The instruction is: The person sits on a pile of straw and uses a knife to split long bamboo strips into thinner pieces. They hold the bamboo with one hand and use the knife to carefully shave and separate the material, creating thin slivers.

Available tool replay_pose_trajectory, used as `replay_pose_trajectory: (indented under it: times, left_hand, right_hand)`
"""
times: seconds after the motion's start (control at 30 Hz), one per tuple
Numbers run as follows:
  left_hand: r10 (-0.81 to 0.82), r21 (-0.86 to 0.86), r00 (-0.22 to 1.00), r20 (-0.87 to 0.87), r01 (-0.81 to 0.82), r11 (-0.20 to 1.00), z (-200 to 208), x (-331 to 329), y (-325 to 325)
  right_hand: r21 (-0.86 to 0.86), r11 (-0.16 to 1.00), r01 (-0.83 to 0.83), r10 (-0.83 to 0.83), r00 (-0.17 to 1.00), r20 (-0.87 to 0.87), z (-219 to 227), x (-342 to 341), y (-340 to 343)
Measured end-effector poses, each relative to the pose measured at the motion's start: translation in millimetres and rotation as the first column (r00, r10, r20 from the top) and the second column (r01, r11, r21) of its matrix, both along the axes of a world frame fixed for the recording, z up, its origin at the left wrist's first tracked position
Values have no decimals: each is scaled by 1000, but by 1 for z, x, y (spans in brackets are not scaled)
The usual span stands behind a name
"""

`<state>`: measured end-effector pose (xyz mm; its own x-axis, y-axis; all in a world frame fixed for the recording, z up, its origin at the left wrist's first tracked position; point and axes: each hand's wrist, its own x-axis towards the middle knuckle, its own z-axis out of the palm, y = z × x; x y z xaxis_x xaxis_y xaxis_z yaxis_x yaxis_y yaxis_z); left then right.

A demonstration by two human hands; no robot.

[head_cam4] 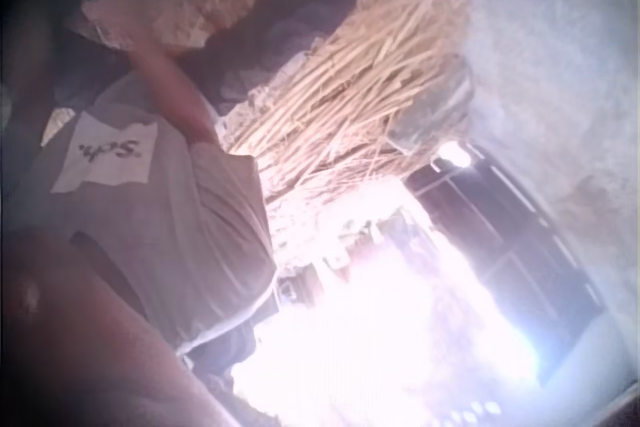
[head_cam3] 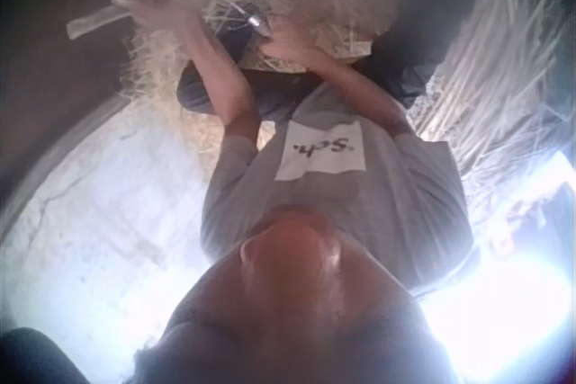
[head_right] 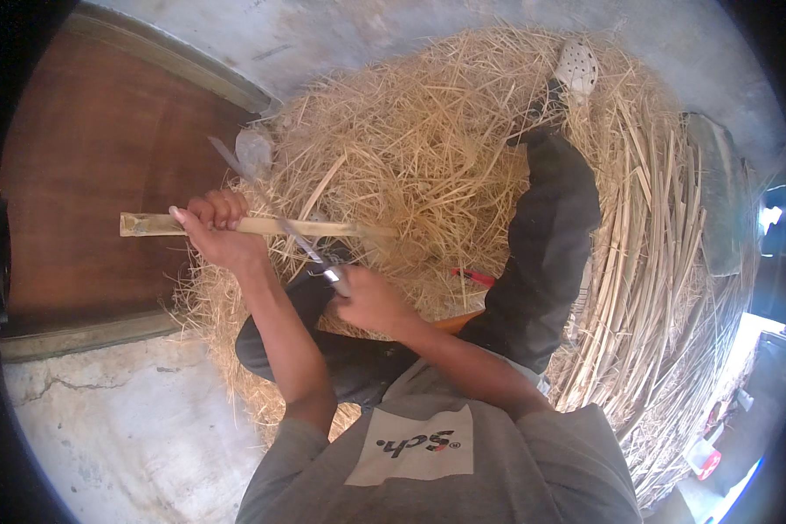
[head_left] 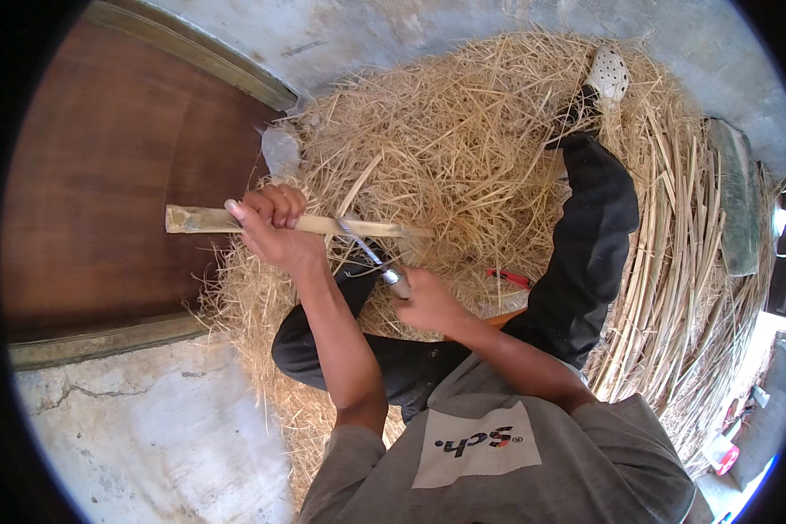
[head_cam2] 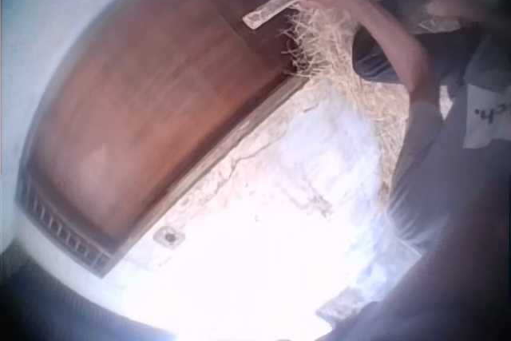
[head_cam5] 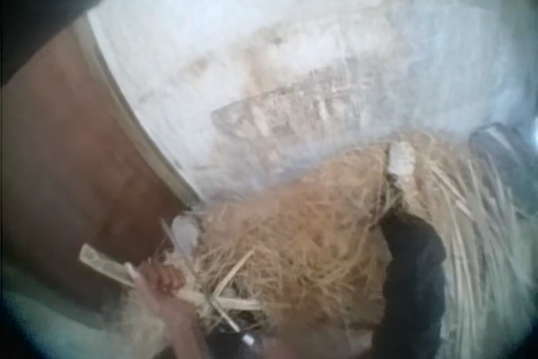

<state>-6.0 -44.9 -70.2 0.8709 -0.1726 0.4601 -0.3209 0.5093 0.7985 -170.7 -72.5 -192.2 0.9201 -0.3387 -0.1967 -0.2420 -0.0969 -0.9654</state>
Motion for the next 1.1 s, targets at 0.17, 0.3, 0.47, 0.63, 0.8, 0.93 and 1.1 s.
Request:
replay_pose_trajectory:
  times: [0.17,0.3,0.47,0.63,0.8,0.93,1.1]
  left_hand:
    - [-40,-42,999,18,41,998,4,0,-3]
    - [-41,-30,999,-4,41,999,5,-6,-4]
    - [-122,-19,992,2,122,992,3,-7,-11]
    - [-124,40,992,-16,124,991,9,-11,-15]
    - [-113,30,994,-15,113,993,7,-7,-15]
    - [-141,13,990,21,141,990,4,-11,-25]
    - [100,-8,995,-23,-101,995,7,-19,-31]
  right_hand:
    - [16,996,83,-83,996,15,-16,6,5]
    - [85,996,19,8,950,-312,-93,-16,-18]
    - [46,998,-46,56,965,-256,-18,-12,-15]
    - [52,997,58,-61,996,66,4,1,-4]
    - [-53,999,10,-28,937,-349,-161,-31,-17]
    - [-156,987,34,-67,976,-207,-146,-25,-9]
    - [47,991,129,-133,987,96,19,6,3]
